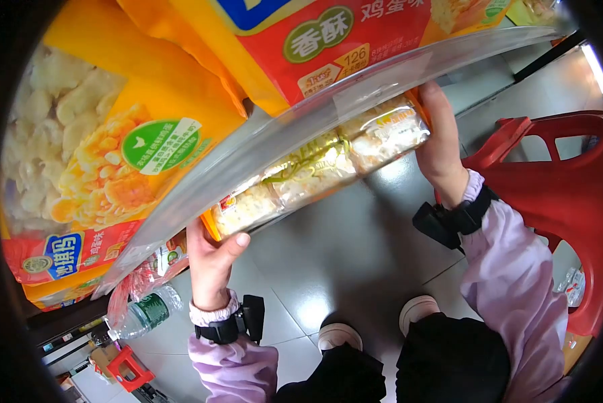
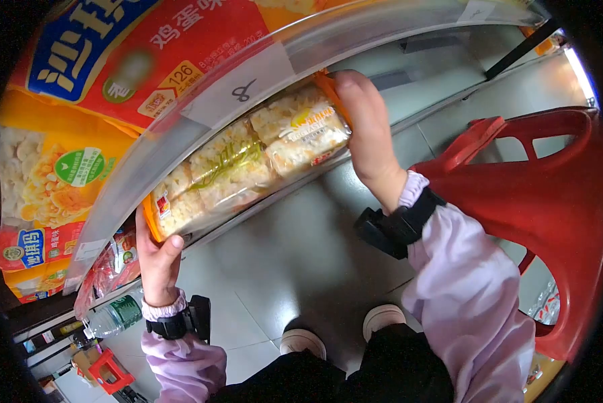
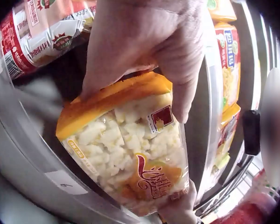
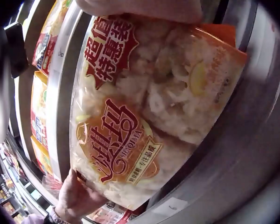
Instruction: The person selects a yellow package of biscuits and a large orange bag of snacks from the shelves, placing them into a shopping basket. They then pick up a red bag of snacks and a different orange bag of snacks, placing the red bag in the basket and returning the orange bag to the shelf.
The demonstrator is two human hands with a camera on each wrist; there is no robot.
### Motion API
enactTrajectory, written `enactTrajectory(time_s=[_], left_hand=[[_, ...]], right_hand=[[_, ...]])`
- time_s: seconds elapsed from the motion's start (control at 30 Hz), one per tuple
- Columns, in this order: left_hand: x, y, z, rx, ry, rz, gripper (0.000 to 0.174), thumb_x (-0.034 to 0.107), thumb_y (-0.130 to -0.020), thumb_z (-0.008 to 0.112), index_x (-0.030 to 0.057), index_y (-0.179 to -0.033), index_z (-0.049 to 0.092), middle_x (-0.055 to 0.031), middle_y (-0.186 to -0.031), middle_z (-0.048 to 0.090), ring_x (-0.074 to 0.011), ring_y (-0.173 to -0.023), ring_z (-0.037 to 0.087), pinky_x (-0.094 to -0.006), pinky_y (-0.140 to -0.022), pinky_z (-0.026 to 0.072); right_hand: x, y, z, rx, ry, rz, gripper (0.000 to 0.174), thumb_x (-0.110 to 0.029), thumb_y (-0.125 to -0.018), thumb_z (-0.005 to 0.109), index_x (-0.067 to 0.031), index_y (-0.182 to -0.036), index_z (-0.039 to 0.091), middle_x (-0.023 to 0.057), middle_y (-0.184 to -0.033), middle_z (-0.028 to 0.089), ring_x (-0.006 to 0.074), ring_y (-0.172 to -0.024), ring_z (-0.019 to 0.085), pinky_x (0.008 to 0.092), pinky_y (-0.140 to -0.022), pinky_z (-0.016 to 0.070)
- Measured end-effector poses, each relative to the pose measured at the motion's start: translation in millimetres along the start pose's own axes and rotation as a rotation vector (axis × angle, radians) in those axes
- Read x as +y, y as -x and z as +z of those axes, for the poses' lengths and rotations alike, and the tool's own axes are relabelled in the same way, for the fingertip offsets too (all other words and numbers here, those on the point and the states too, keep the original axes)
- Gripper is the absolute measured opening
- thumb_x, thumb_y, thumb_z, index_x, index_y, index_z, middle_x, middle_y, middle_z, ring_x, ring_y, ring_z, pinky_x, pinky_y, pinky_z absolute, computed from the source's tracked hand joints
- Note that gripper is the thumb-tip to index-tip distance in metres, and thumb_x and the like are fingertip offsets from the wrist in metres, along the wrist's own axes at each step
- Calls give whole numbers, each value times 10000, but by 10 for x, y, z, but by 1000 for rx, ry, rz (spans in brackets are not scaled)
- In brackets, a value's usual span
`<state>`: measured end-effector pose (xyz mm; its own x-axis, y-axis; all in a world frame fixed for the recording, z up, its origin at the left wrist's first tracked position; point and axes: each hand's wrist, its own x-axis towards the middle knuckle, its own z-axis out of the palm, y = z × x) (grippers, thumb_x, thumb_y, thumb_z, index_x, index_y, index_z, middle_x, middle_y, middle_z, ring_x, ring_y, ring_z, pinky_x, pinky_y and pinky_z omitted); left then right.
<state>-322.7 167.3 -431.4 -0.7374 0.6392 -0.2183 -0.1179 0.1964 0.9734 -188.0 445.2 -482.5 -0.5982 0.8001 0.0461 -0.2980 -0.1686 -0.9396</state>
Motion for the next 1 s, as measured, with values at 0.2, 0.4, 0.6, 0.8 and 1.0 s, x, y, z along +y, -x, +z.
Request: enactTrajectory(time_s=[0.2,0.4,0.6,0.8,1.0], left_hand=[[-221,-200,38,56,301,8,752,342,-814,623,19,-1362,223,-120,-1357,329,-244,-1254,324,-399,-1038,255],[-261,-252,83,171,409,22,490,153,-858,585,42,-1283,370,-74,-1282,422,-209,-1192,386,-385,-1014,286],[-304,-275,83,240,392,12,453,230,-892,515,47,-1282,374,-74,-1290,422,-201,-1194,391,-371,-1004,303],[-275,-213,175,289,534,60,481,342,-906,446,51,-1281,373,-67,-1305,425,-190,-1204,390,-347,-1013,291],[-324,-108,242,277,525,-1,483,364,-888,457,58,-1255,390,-39,-1259,445,-156,-1122,422,-308,-946,324]], right_hand=[[79,54,159,-5,27,14,342,-253,-884,451,43,-1045,506,81,-986,537,144,-931,476,249,-868,355],[86,-1,202,-45,58,20,410,-304,-885,472,48,-1093,479,89,-1004,541,137,-938,481,237,-852,367],[194,23,49,-10,114,-27,476,-350,-896,441,40,-1167,439,118,-1097,503,175,-1032,457,272,-935,327],[-73,337,-249,40,366,49,463,-375,-946,342,1,-1186,466,110,-1159,504,202,-1114,450,324,-988,296],[-32,606,-72,-139,272,155,460,-110,-889,496,34,-1300,347,127,-1255,456,202,-1182,410,303,-998,301]])
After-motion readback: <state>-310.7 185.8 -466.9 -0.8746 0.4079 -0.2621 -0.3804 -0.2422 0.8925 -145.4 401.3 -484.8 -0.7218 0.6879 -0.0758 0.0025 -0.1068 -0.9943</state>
